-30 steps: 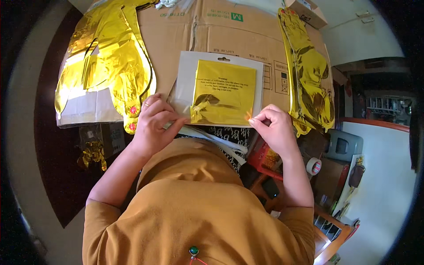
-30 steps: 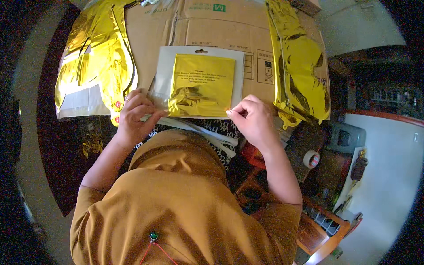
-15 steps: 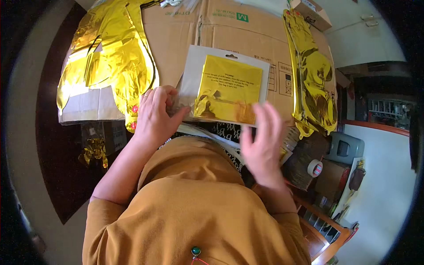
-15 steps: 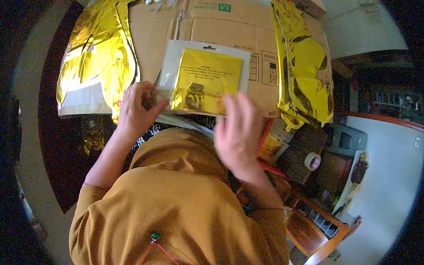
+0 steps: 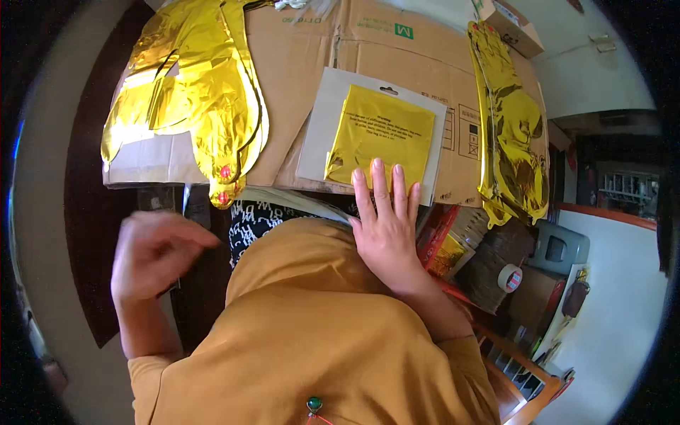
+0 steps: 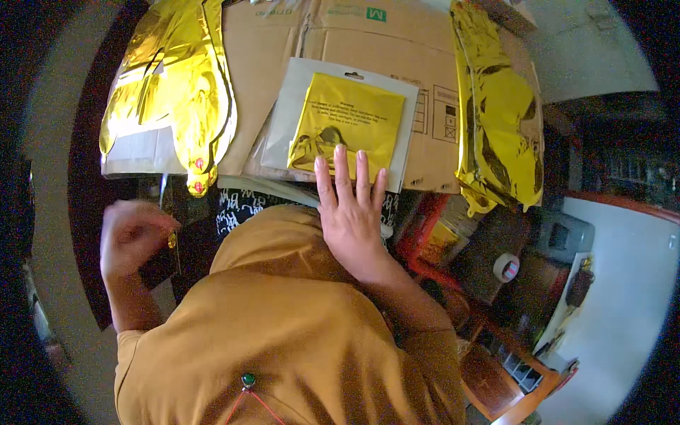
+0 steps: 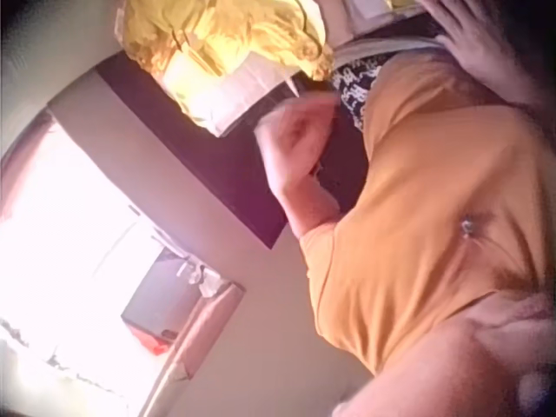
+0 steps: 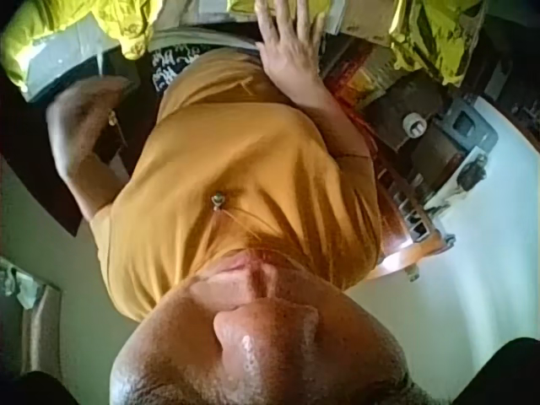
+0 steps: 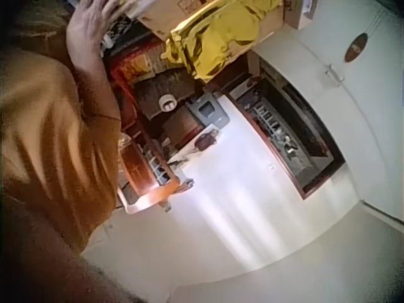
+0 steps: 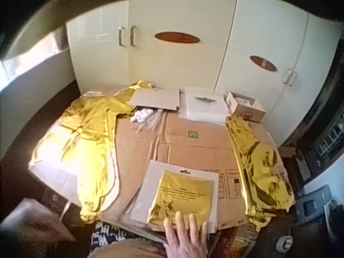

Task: Folding gold foil balloons and placing them into cardboard retail packaging.

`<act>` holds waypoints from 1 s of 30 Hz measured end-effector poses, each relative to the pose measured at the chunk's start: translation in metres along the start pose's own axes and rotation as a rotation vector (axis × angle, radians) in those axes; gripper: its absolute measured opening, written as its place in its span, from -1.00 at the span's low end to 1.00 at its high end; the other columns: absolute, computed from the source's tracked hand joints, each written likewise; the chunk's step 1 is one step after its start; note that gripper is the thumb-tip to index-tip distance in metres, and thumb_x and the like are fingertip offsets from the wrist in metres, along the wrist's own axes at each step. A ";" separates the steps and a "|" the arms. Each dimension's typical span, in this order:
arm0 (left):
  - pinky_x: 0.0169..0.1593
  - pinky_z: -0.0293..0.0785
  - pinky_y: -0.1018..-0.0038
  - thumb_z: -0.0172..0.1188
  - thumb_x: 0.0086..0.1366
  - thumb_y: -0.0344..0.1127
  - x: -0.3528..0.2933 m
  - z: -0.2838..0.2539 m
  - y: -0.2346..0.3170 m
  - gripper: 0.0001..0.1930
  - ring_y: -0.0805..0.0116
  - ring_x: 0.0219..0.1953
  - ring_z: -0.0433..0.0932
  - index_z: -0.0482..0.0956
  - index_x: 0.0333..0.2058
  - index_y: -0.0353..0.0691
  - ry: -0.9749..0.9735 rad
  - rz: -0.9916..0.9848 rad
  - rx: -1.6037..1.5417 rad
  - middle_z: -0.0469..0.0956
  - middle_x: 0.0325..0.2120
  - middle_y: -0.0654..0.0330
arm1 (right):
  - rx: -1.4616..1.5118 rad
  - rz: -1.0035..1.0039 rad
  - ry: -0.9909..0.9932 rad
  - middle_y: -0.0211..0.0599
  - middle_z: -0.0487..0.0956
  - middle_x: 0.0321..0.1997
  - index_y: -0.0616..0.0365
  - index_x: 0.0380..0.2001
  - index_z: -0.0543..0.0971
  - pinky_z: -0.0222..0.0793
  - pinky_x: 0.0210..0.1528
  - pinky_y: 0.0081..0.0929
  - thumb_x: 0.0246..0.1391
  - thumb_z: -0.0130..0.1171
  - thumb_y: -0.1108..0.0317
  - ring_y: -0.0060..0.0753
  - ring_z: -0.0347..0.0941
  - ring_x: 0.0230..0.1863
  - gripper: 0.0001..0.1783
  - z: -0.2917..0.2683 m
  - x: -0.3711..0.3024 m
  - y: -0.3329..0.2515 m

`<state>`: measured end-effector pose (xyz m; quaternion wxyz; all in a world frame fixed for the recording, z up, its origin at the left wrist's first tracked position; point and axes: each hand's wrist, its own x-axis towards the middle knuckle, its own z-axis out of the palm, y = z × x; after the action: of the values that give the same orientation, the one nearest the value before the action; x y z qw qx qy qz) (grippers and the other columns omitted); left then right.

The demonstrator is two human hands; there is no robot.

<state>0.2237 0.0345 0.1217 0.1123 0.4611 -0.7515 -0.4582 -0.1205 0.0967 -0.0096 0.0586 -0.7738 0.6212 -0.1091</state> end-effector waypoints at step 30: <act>0.43 0.06 0.07 0.10 0.28 -0.28 0.135 0.144 -0.017 -0.40 0.15 0.43 0.18 0.31 0.30 -0.29 0.176 0.582 0.920 0.25 0.37 0.03 | -0.162 -0.004 -0.098 0.11 -0.12 0.56 -0.35 0.47 0.11 -0.19 0.33 0.62 0.06 0.20 0.36 0.41 -0.15 0.51 -0.09 -0.004 0.001 0.004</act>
<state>0.0743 0.0087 -0.0066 0.0835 0.2726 -0.9585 0.0076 -0.1248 0.0953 -0.0062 0.0259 -0.7816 0.6229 -0.0206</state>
